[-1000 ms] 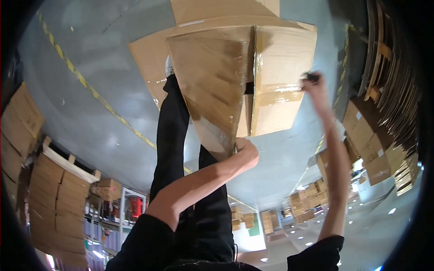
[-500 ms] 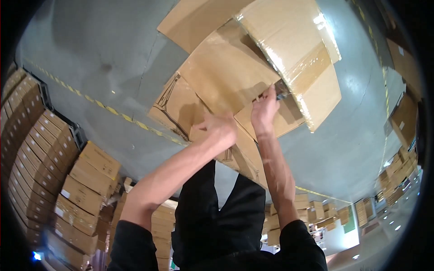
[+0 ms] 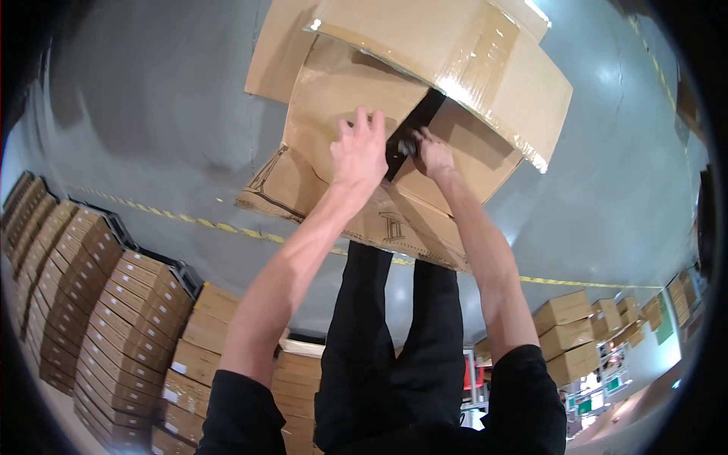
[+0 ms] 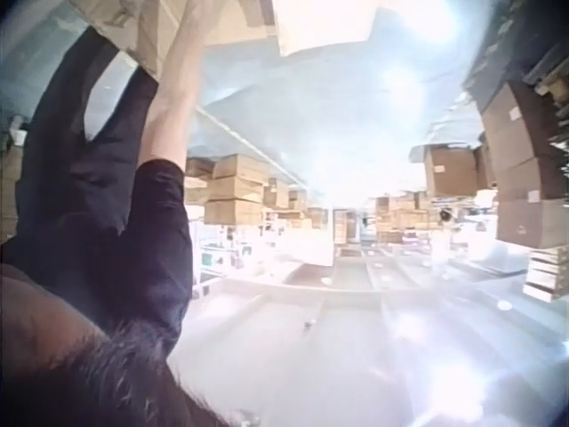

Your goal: Assembling circuit boards into plastic housings and opening cardboard boxes in a factory.

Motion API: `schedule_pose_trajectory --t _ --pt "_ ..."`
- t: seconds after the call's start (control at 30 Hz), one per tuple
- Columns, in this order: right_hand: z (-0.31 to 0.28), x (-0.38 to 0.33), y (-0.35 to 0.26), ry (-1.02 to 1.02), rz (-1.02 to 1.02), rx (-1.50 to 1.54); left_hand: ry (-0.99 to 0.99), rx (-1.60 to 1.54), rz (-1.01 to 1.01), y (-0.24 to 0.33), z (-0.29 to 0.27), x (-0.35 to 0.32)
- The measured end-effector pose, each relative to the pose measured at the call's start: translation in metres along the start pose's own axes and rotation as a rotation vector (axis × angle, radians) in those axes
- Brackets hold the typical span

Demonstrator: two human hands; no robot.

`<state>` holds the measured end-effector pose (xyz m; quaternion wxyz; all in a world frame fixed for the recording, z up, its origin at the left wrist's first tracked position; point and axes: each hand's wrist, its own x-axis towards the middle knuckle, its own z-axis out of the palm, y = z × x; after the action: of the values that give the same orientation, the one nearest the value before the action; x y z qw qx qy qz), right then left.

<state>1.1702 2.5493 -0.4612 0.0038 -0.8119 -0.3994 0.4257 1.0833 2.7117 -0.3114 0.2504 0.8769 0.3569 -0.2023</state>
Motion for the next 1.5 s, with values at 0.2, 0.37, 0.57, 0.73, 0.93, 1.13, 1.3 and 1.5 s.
schedule_pose_trajectory --t 0.2,0.37,0.57,0.73,0.93,1.13,1.3,1.5 --pt "-0.033 -0.073 -0.015 0.112 -0.246 -0.125 -0.131 0.056 0.061 -0.021 -0.037 -0.018" --pt "-0.062 -0.157 0.009 0.448 -0.274 0.106 0.145 -0.128 0.050 -0.056 -0.068 -0.053" --pt "-0.078 -0.234 0.038 0.959 0.180 0.657 0.281 -0.107 -0.007 -0.085 -0.063 -0.047" --pt "-0.109 -0.265 0.111 0.645 0.581 0.882 0.305 -0.009 0.036 -0.022 -0.063 -0.056" --pt "-0.224 -0.309 0.185 1.001 0.735 0.935 0.091 0.084 0.053 0.055 -0.220 -0.136" --pt "-0.314 -0.317 0.239 1.177 0.862 1.258 -0.086 0.155 0.315 0.126 -0.385 -0.215" --pt "-0.438 -0.316 0.276 1.529 0.695 1.345 -0.166 0.246 0.569 0.185 -0.451 -0.204" --pt "-0.679 -0.411 0.250 1.769 0.659 0.764 -0.068 0.025 0.938 0.177 -0.492 -0.128"
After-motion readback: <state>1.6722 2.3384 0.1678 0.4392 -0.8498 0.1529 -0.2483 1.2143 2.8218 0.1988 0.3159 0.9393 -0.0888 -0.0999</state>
